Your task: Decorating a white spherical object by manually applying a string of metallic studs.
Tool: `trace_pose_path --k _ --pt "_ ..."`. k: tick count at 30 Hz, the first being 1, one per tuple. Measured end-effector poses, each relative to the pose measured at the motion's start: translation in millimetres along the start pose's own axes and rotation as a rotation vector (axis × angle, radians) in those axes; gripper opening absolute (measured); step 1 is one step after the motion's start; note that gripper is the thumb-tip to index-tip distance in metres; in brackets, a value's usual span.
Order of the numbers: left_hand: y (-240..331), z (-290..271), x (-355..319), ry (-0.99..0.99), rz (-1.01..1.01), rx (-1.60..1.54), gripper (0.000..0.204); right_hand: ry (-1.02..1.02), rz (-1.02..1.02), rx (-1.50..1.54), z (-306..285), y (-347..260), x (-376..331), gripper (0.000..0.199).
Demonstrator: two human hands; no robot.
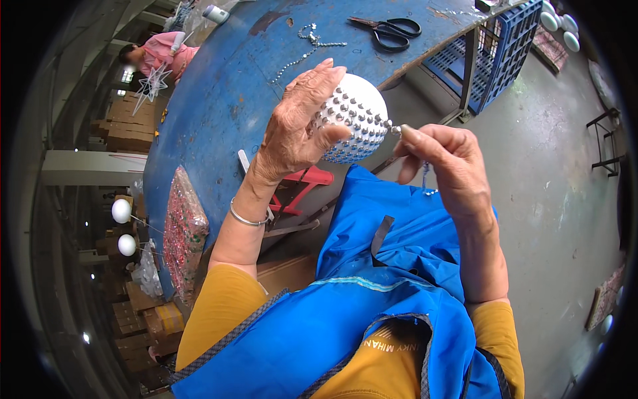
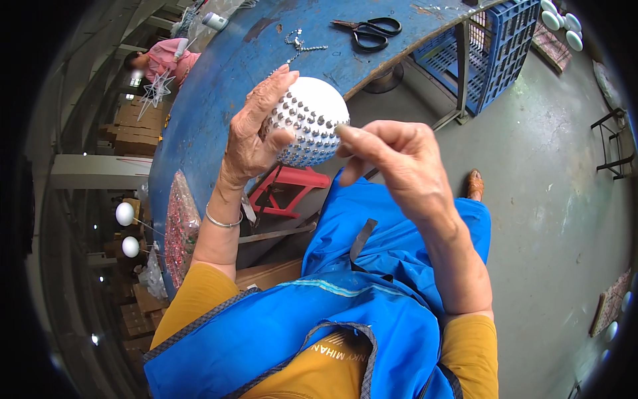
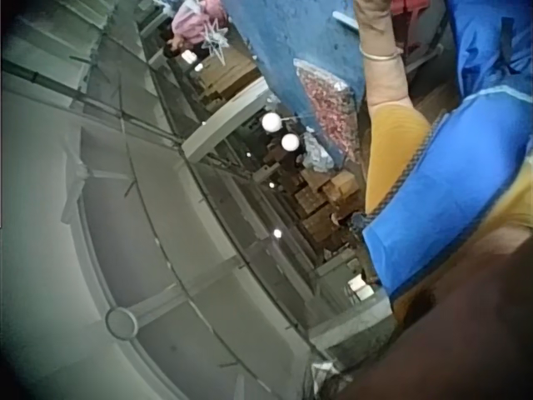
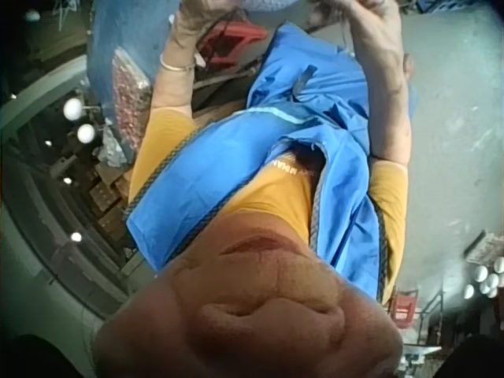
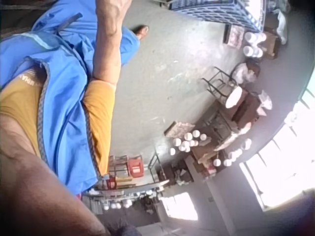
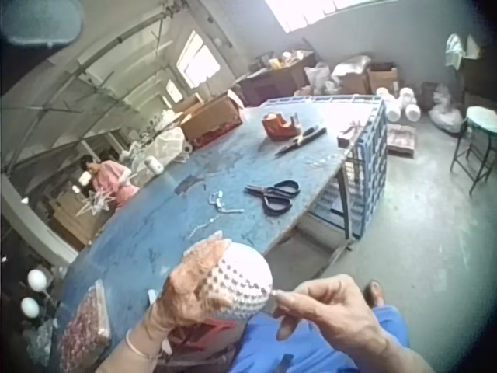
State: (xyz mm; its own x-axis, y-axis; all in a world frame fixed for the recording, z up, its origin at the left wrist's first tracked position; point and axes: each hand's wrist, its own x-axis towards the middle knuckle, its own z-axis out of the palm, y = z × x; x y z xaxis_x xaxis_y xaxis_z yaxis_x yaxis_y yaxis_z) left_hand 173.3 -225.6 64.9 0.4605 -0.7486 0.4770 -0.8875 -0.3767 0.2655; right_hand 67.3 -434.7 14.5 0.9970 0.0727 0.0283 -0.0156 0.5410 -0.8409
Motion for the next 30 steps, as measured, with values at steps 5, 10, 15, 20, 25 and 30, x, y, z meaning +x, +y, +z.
trace_pose_path --k 5,10,15,20,25,30 --pt "-3.4 -7.7 2.6 -0.076 0.017 0.041 0.037 0.003 0.039 -0.012 -10.2 6.7 0.3 0.025" --pt "-10.5 -12.9 -2.4 -0.079 -0.075 -0.017 0.052 -0.010 0.027 -0.059 -6.0 7.4 6.6 0.025" --pt "-8.8 -13.2 -2.8 -0.069 -0.084 -0.049 0.049 -0.018 0.037 -0.138 -5.9 4.4 8.9 0.025" --pt "-1.4 -8.9 -3.4 -0.054 -0.215 -0.056 0.047 -0.008 0.027 -0.122 -7.6 4.0 10.8 0.026" --pt "-16.2 -13.1 -8.5 -0.078 -0.168 -0.025 0.060 -0.027 0.013 -0.069 -9.2 6.6 6.2 0.026" --pt "-6.4 -13.4 -7.5 -0.015 -0.167 -0.122 0.051 -0.036 0.045 -0.132 -7.5 6.6 11.9 0.025"
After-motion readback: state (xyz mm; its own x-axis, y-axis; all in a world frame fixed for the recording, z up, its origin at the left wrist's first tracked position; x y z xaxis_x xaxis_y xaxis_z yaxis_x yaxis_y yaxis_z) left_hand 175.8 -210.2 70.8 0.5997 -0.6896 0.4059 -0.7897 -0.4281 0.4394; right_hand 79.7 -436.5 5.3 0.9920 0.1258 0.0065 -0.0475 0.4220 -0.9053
